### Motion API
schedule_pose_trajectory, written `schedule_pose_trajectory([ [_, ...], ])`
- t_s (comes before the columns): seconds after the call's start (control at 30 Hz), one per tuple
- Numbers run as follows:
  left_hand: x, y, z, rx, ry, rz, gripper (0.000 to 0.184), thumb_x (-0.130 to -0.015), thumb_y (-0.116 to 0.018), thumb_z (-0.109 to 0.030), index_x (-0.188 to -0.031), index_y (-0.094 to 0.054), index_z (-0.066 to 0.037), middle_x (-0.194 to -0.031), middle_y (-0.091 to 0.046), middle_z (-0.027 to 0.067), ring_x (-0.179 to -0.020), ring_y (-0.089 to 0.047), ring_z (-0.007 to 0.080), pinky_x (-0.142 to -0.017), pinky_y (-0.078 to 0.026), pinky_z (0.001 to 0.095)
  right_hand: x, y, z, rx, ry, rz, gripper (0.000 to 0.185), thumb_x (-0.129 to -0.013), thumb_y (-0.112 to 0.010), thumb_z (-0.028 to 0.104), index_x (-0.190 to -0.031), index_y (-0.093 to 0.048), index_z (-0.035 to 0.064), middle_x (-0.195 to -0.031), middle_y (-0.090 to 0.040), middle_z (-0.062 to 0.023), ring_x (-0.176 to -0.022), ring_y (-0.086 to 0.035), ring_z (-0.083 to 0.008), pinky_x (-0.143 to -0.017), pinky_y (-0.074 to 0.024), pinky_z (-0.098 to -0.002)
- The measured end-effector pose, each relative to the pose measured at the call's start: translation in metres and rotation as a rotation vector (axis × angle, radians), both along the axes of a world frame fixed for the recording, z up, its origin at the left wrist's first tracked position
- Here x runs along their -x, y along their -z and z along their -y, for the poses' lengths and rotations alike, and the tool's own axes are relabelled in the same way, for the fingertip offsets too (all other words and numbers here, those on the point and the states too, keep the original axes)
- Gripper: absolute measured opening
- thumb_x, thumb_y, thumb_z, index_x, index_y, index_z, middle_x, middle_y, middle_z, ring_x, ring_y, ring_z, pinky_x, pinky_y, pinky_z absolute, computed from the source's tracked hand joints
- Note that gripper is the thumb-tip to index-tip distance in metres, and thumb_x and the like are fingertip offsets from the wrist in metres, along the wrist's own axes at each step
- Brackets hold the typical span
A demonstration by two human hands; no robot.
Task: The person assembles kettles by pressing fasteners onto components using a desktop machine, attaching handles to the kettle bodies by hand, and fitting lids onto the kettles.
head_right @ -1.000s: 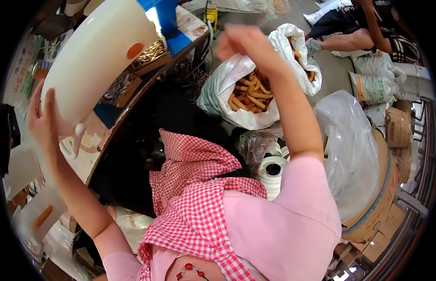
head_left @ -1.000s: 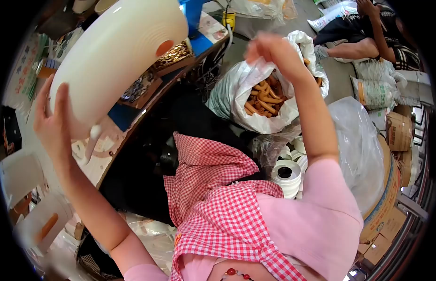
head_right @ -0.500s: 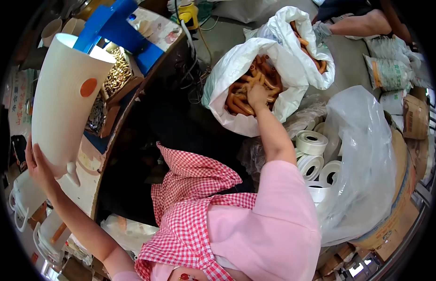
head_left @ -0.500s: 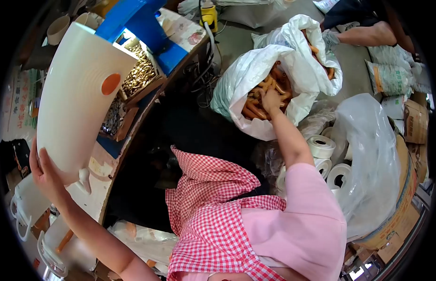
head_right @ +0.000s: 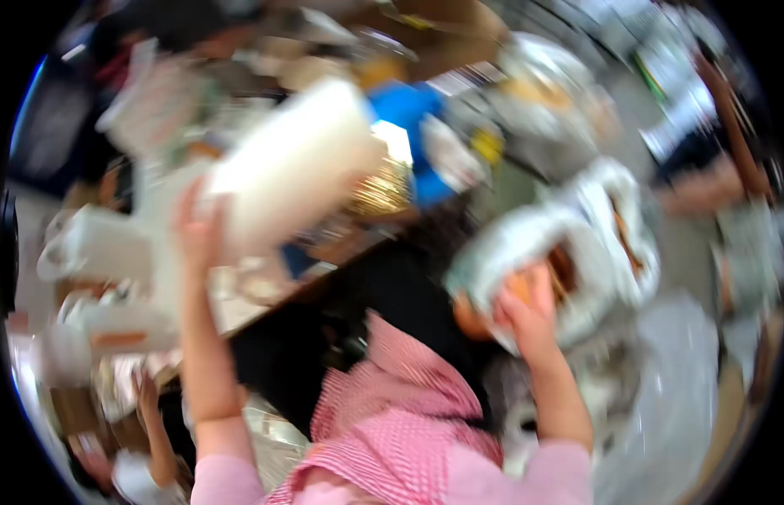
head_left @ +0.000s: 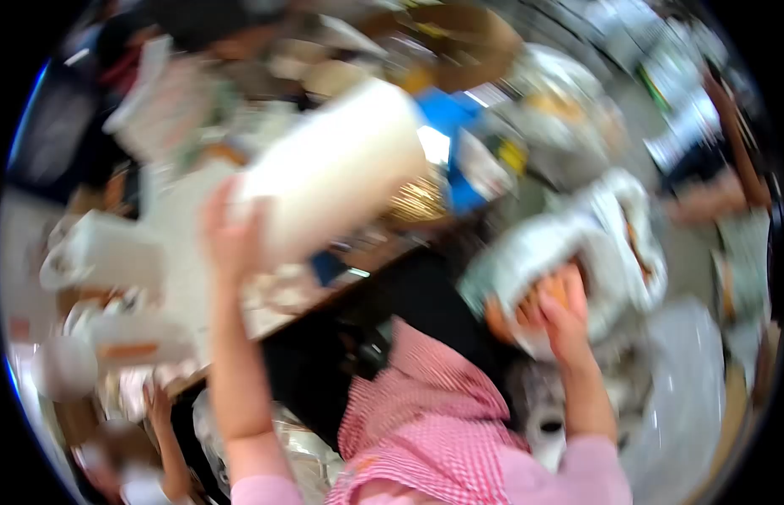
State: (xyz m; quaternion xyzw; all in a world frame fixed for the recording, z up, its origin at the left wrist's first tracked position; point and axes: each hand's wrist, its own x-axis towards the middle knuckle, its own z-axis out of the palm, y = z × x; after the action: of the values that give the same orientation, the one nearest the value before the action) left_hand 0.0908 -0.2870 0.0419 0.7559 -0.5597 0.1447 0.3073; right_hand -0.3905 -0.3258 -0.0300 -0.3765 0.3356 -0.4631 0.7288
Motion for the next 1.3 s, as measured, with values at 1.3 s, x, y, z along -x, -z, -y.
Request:
schedule_pose_trajectory([
  [1.3,0.013,0.0,-0.014,0.183,0.063,-0.407,0.056,-0.071,-0.08,-0.044,-0.116,-0.068,-0.012,-0.124,-0.065,0.0035,-0.124,-0.054,0.0198,-0.102,-0.039,0.0427,-0.365,-0.182,0.094,0.595,-0.81,-1.007,0.031,-0.105,-0.051,0.034,-0.095,-0.059,0.0065,-0.057,-0.041,0.0057,-0.044,-0.034,-0.0031,-0.041,-0.0282,-0.0221],
])
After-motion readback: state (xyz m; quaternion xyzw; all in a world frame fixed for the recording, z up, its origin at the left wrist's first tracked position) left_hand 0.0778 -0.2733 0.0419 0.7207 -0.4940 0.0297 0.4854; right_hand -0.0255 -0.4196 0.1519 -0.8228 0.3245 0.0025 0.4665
